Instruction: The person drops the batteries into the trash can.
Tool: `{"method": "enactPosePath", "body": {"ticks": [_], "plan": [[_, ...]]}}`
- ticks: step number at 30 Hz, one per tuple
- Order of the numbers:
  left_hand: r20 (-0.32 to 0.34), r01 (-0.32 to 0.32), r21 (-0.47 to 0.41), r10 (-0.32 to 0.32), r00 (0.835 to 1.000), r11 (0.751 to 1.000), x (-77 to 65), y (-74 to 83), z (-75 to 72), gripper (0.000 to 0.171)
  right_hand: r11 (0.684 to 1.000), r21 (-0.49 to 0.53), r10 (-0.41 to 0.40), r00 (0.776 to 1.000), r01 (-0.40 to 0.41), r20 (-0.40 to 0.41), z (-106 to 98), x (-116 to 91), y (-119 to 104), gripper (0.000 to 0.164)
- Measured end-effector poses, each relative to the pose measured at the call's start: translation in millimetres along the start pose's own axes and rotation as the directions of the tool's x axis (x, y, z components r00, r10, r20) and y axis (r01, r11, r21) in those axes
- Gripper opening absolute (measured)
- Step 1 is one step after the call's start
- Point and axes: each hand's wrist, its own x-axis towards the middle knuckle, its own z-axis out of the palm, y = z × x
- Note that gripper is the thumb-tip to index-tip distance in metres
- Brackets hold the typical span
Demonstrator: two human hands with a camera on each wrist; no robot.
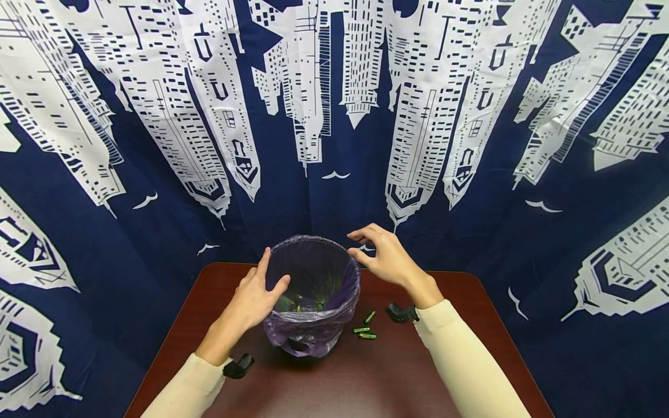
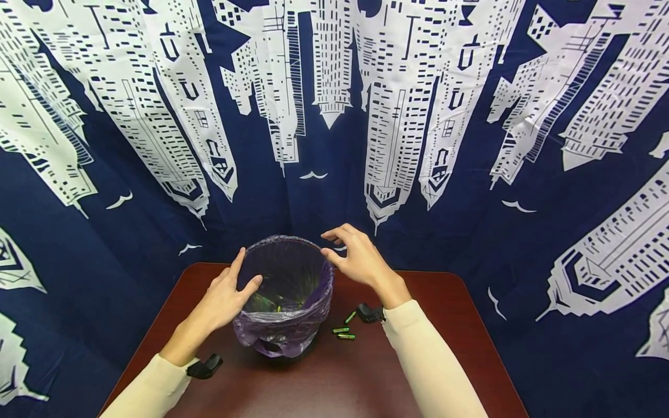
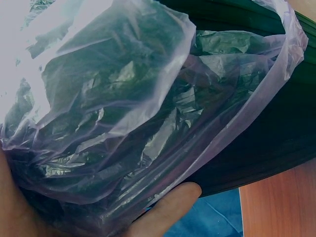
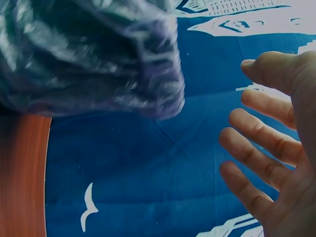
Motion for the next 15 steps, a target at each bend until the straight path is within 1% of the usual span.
{"method": "enactPosePath", "body": {"ticks": [7, 15], "plan": [[0.003, 0.002, 0.001, -0.002, 1.000, 1.000, -0.2, 0.4, -0.7, 0.101, 0.999, 0.000, 0.042, 0.999, -0.042, -0.019, -1, -14, 17, 0.030], [0.006, 0.011, 0.000, -0.011, 1.000, 1.000, -0.6, 1.8, -0.5, 0.101, 0.994, -0.006, 0.109, 0.994, -0.109, -0.005, 8, -36, 43, 0.031]]}}
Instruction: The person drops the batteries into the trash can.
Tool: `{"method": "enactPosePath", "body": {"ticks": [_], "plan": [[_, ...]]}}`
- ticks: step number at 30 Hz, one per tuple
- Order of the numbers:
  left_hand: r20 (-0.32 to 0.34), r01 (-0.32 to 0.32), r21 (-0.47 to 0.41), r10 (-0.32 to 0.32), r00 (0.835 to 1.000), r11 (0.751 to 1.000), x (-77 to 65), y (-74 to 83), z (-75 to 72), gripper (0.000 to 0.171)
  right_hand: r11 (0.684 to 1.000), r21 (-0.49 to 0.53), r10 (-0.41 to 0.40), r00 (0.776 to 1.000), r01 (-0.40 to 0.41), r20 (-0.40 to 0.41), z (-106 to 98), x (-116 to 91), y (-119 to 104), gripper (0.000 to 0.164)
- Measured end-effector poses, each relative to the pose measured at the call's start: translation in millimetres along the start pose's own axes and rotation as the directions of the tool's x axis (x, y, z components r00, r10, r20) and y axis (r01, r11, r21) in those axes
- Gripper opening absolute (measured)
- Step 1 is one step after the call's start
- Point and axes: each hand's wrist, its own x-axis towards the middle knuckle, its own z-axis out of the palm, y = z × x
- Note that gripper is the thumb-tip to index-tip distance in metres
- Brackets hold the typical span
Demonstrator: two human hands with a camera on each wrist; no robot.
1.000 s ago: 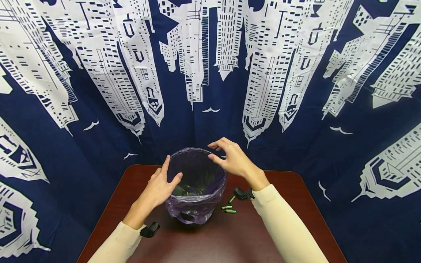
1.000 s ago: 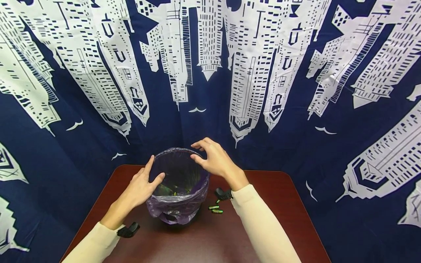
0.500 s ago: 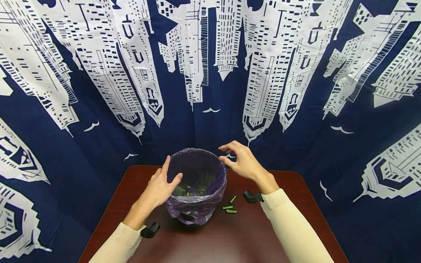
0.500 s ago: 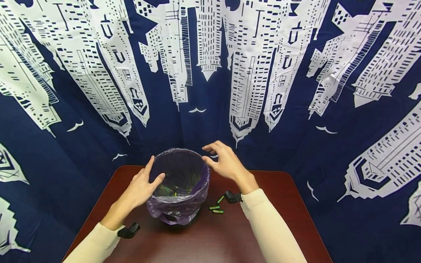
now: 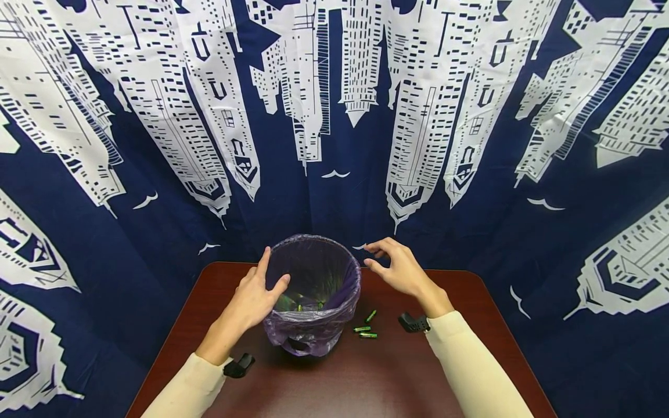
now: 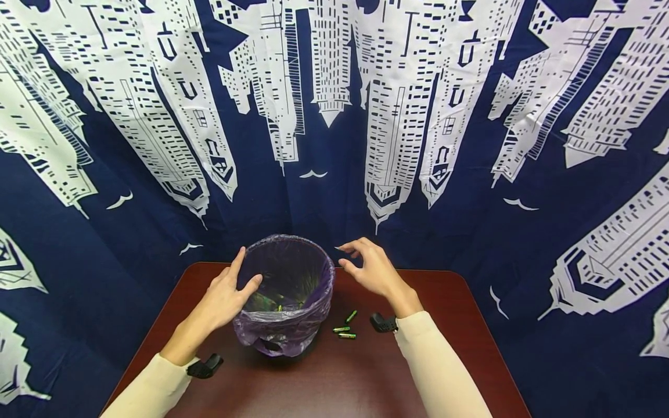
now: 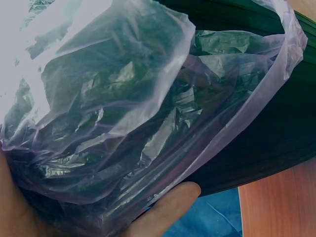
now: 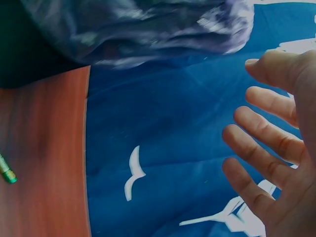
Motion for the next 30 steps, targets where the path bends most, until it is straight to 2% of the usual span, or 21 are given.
{"method": "enactPosePath", "body": {"ticks": [14, 23, 30], "plan": [[-0.001, -0.009, -0.006, 0.009, 1.000, 1.000, 1.0, -0.8, -0.2, 0.101, 0.995, -0.001, 0.103, 0.993, -0.103, 0.060, 35, -37, 47, 0.030], [0.003, -0.010, -0.009, 0.010, 1.000, 1.000, 0.8, -0.9, 0.4, 0.101, 0.978, 0.020, 0.199, 0.964, -0.206, 0.175, 58, -63, 75, 0.031], [-0.003, -0.010, -0.007, 0.010, 1.000, 1.000, 0.5, -1.3, -0.2, 0.101, 0.974, 0.046, 0.204, 0.949, -0.222, 0.241, 76, -77, 88, 0.032]]}}
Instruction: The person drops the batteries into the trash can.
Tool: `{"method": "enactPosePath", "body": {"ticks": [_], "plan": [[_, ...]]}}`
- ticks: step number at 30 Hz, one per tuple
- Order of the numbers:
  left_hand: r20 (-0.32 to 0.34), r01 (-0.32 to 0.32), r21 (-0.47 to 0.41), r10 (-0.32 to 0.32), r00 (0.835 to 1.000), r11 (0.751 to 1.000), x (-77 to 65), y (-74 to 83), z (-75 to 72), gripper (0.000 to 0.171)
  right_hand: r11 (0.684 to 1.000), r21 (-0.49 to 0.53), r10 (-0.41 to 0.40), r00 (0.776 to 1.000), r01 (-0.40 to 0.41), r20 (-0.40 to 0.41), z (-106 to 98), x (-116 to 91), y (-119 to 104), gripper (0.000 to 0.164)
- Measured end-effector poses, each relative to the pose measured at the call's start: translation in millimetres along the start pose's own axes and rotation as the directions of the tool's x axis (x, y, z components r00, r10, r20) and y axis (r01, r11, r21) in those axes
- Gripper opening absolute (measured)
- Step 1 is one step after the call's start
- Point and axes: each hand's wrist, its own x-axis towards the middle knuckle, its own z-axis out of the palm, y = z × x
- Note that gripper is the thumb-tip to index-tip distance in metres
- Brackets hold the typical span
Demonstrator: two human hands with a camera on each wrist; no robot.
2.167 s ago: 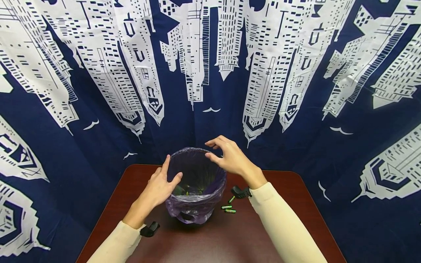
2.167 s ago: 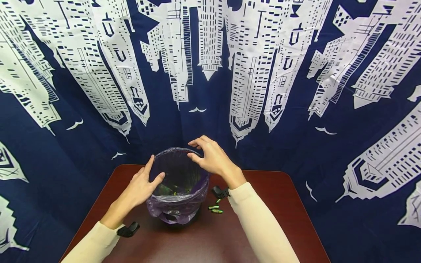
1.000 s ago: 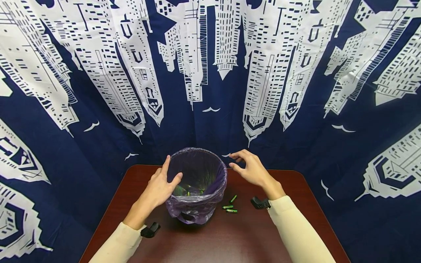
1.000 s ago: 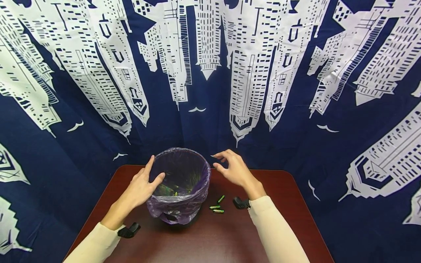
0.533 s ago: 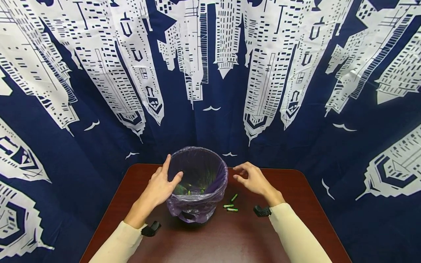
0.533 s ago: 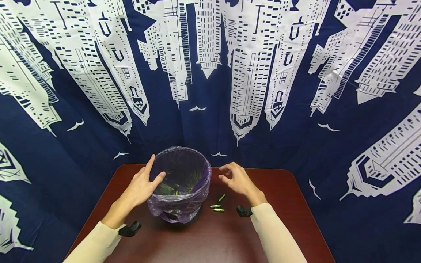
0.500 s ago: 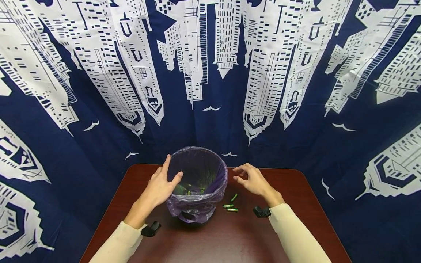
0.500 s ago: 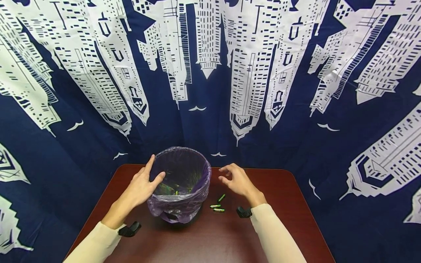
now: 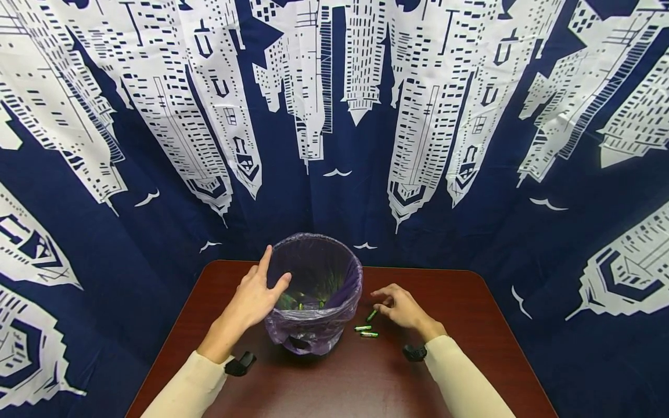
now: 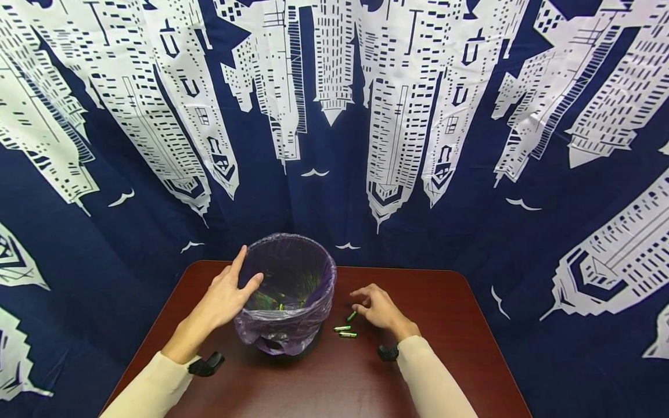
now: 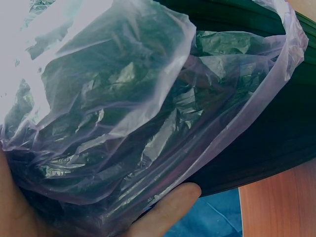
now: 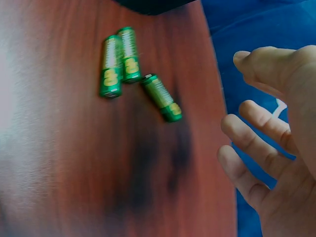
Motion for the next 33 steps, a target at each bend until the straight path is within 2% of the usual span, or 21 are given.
{"method": "enactPosePath", "body": {"ticks": [9, 18, 26, 33], "plan": [[-0.006, 0.000, -0.006, 0.000, 1.000, 1.000, -0.1, -1.0, 0.0, 0.102, 1.000, -0.028, 0.003, 0.998, -0.001, 0.069, 19, -1, 15, 0.033], [-0.018, -0.015, -0.009, 0.014, 1.000, 1.000, 0.7, -2.4, 0.9, 0.101, 1.000, -0.020, 0.009, 0.995, -0.007, 0.103, 30, -2, 17, 0.033], [-0.021, -0.024, -0.016, 0.024, 0.999, 1.000, 1.2, -1.5, 0.3, 0.101, 0.998, -0.033, 0.053, 0.993, -0.050, 0.105, 35, -4, 18, 0.031], [-0.025, -0.029, -0.018, 0.029, 0.999, 0.999, 1.3, -2.7, -0.2, 0.101, 0.992, -0.107, 0.072, 0.994, -0.063, 0.085, 38, -4, 18, 0.028]]}}
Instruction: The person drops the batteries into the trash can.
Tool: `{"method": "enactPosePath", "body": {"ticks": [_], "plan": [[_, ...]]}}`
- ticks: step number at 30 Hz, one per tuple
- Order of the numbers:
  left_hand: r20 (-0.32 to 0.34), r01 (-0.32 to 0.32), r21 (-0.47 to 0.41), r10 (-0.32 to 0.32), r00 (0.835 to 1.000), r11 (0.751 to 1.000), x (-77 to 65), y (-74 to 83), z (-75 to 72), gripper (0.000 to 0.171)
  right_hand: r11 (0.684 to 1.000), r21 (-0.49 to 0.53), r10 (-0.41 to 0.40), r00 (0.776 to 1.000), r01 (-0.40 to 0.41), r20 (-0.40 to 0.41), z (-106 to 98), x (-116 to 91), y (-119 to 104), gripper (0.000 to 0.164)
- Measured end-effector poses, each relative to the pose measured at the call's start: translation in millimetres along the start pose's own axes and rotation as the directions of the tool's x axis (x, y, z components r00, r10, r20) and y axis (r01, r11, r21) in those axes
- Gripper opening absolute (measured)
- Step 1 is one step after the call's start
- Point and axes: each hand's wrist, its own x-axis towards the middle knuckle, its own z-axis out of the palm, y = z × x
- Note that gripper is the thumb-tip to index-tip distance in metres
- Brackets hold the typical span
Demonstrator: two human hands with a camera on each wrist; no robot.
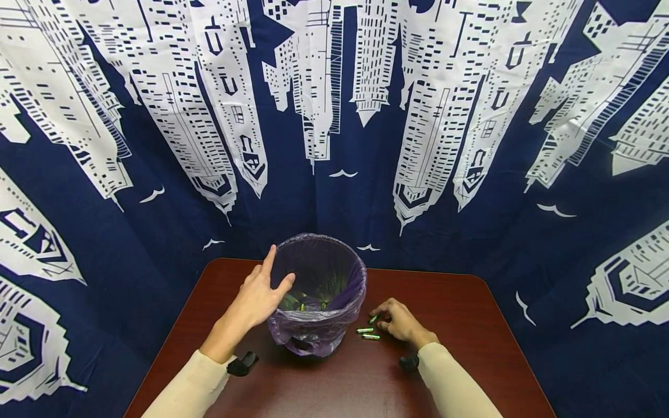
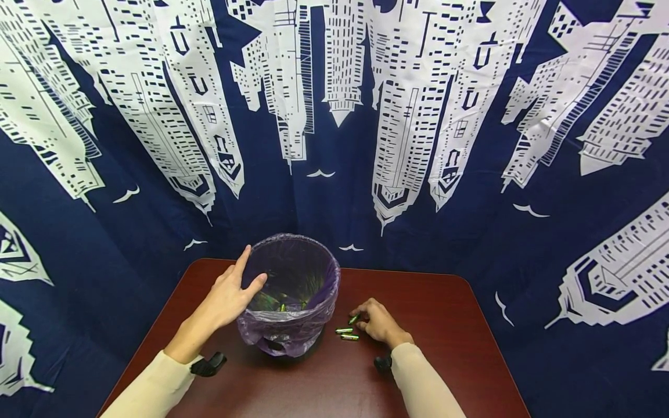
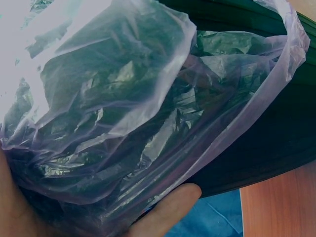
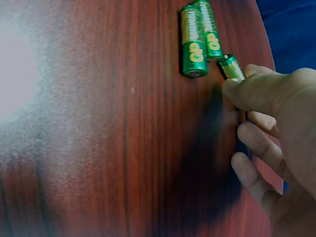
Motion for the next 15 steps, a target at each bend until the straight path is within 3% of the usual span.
{"method": "enactPosePath", "body": {"ticks": [9, 15], "plan": [[-0.006, -0.001, 0.007, 0.001, 1.000, 1.000, 0.7, -0.7, 0.6, 0.102, 0.999, -0.038, 0.036, 0.995, -0.039, -0.092, 3.5, -0.3, 3.2, 0.017], [-0.002, 0.003, 0.005, -0.003, 1.000, 1.000, 0.8, -1.7, 0.9, 0.102, 0.997, -0.019, 0.072, 0.991, -0.075, -0.110, 4.7, -1.4, 7.7, 0.014]]}}
